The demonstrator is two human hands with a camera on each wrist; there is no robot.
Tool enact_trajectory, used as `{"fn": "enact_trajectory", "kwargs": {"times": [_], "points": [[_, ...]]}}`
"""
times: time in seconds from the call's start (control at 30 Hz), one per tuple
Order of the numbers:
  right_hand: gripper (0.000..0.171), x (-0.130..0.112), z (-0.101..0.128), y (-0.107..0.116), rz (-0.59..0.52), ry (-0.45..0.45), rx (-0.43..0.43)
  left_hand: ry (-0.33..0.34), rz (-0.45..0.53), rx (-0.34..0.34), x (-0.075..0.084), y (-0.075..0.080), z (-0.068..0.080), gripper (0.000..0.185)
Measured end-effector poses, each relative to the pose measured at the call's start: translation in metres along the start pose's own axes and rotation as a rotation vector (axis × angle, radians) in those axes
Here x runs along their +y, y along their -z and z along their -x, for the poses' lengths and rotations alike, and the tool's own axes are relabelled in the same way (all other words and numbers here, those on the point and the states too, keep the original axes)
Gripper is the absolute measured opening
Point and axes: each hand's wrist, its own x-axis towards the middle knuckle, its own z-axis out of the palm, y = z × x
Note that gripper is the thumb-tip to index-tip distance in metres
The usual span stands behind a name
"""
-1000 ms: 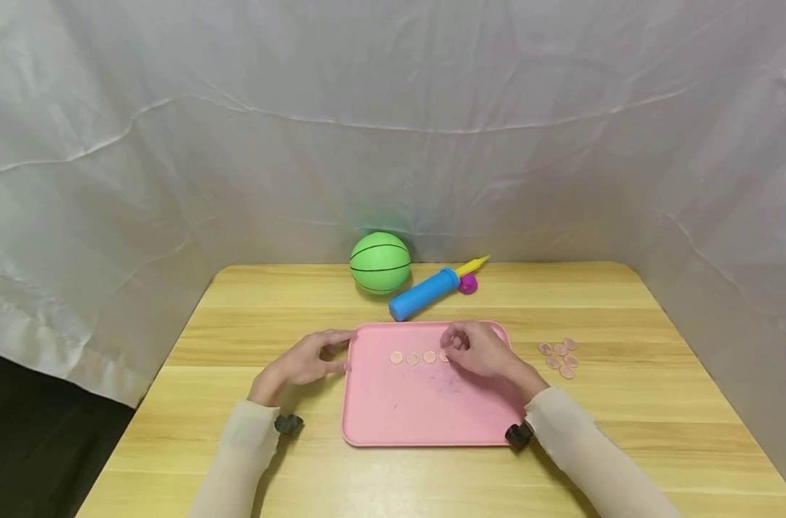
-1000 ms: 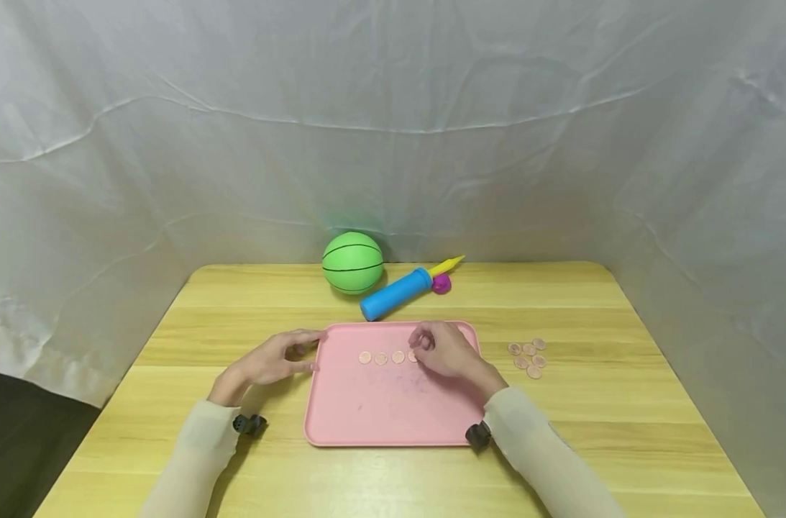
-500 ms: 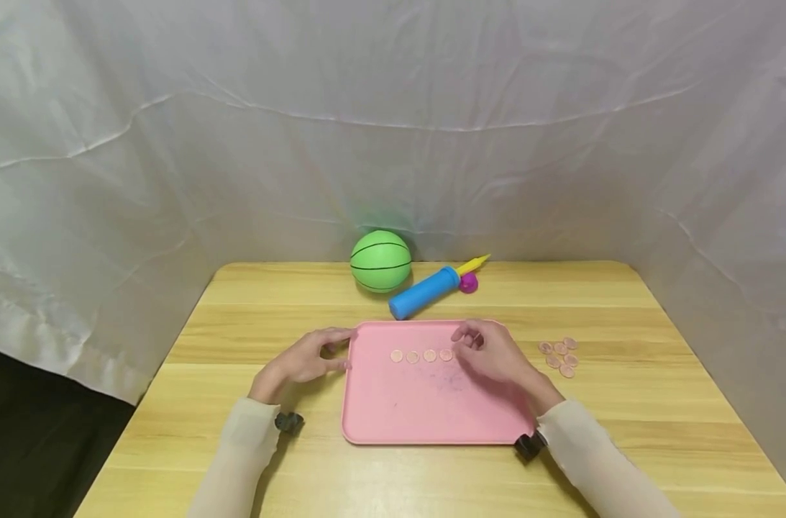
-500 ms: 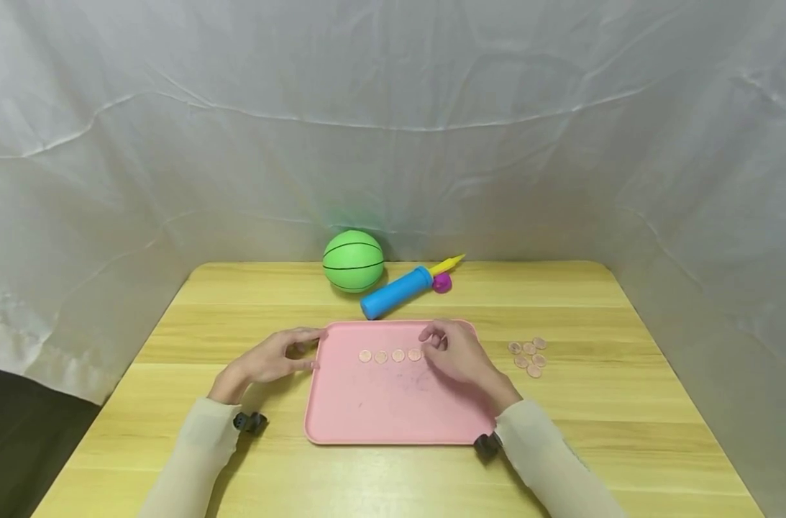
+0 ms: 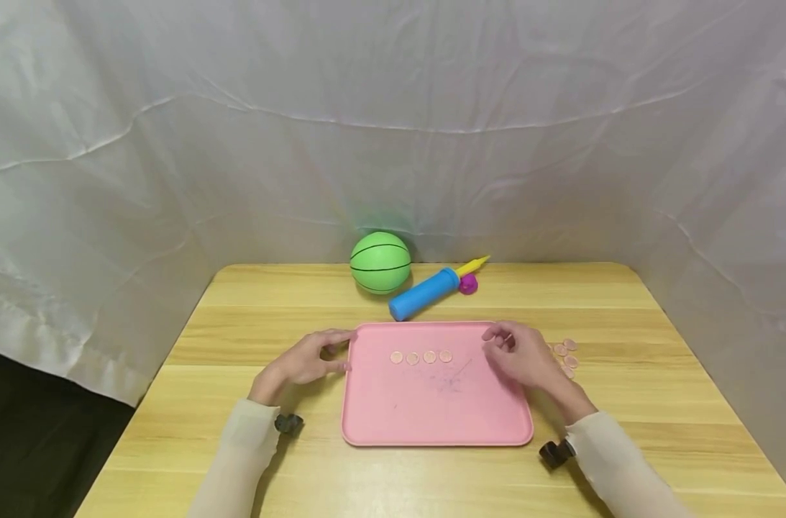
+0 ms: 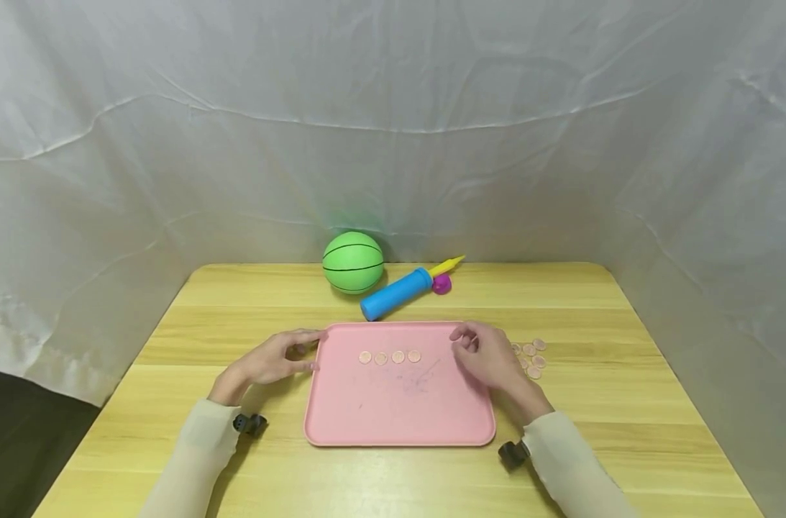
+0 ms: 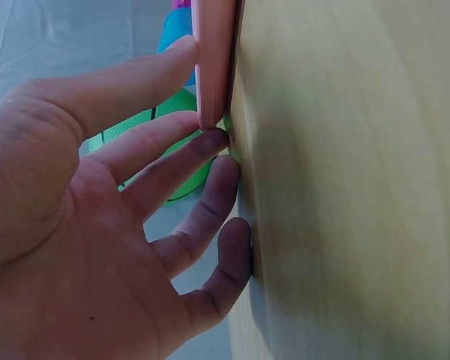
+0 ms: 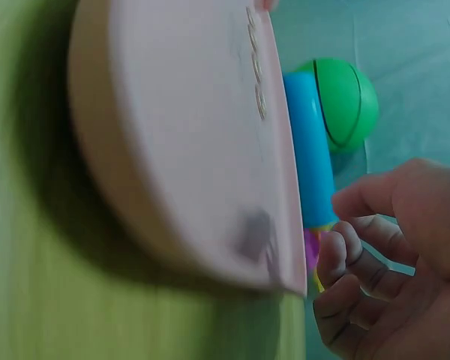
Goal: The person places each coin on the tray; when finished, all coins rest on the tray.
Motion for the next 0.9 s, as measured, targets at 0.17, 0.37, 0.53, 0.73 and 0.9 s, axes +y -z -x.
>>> {"fn": "enact_trajectory", "kwargs": {"times": [0.17, 0.37, 0.53, 0.73, 0.9], "points": [[0.015, 0.017, 0.003, 0.021, 0.017, -0.014, 0.023, -0.004, -0.005, -0.004, 0.001, 0.000, 0.000, 0.064], [0.019, 0.034, 0.009, 0.044, -0.007, -0.075, 0.012, -0.008, -0.014, -0.009, 0.001, 0.001, 0.001, 0.063], [0.020, 0.044, 0.013, 0.061, 0.009, -0.095, 0.031, -0.022, -0.012, -0.008, 0.000, 0.001, 0.000, 0.063], [0.019, 0.061, 0.017, 0.075, 0.151, -0.079, 0.068, -0.024, -0.015, -0.005, 0.000, 0.000, 0.000, 0.063], [0.022, 0.076, 0.022, 0.083, 0.205, -0.062, 0.081, -0.030, -0.020, -0.004, 0.002, 0.000, 0.001, 0.063]]}}
